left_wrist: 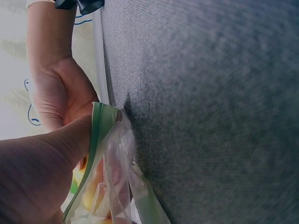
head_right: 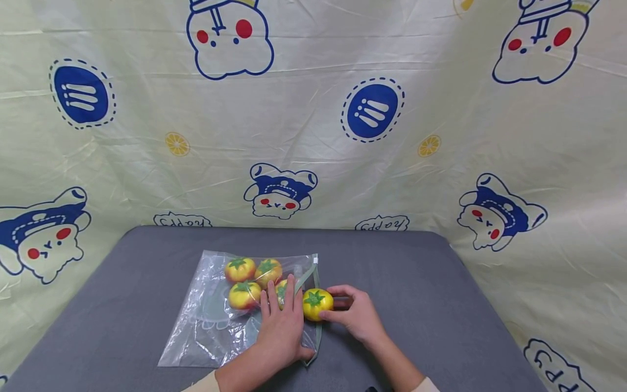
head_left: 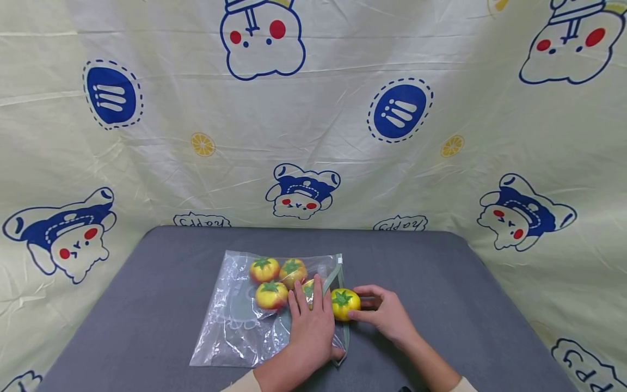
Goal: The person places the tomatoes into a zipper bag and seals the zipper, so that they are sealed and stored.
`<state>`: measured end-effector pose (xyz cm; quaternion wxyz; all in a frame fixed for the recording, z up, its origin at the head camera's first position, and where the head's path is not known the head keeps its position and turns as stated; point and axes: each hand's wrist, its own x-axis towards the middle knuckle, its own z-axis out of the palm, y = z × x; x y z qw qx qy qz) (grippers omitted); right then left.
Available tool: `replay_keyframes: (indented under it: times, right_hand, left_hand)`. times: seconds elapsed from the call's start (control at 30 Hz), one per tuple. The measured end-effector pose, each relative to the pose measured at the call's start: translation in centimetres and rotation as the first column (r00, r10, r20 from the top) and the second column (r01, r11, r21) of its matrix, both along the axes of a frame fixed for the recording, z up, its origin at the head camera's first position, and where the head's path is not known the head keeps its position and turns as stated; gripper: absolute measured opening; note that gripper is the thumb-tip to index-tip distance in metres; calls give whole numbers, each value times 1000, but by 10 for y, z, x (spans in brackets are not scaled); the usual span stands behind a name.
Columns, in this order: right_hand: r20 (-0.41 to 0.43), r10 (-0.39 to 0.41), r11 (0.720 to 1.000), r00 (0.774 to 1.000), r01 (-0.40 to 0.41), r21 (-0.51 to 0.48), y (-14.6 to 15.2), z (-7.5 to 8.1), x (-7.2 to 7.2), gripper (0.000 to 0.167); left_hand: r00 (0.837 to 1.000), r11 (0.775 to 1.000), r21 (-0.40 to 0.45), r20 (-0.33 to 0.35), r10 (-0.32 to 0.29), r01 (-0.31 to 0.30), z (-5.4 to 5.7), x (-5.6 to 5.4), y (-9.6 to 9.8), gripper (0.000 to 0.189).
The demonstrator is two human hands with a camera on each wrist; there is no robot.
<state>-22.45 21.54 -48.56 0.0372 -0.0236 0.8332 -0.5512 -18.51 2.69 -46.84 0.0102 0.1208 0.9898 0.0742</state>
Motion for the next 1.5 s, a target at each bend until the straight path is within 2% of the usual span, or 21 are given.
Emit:
replay_keyframes:
  times: [0.37,1.07,1.27,1.5]
  right_hand:
    - [-40,44,998,998,-45,-39,-6,-4,-4,54]
    - [-17,65,997,998,-65,-41,-14,-2,-5,55]
    - [-13,79,994,997,-79,-77,-18,-3,-8,53]
    - [2,74,996,997,-74,-59,-21,-2,-10,50]
  left_hand:
    - [1000,1000,-13,-22,-6,6,2,0,0,124]
    - [998,999,-27,-55,34,-35,-3,-2,0,133]
    - [999,1000,-4,-48,19,-19,-1,-2,-1,132]
    - [1000,1000,-3,2,24,-24,1,-3,-1,130]
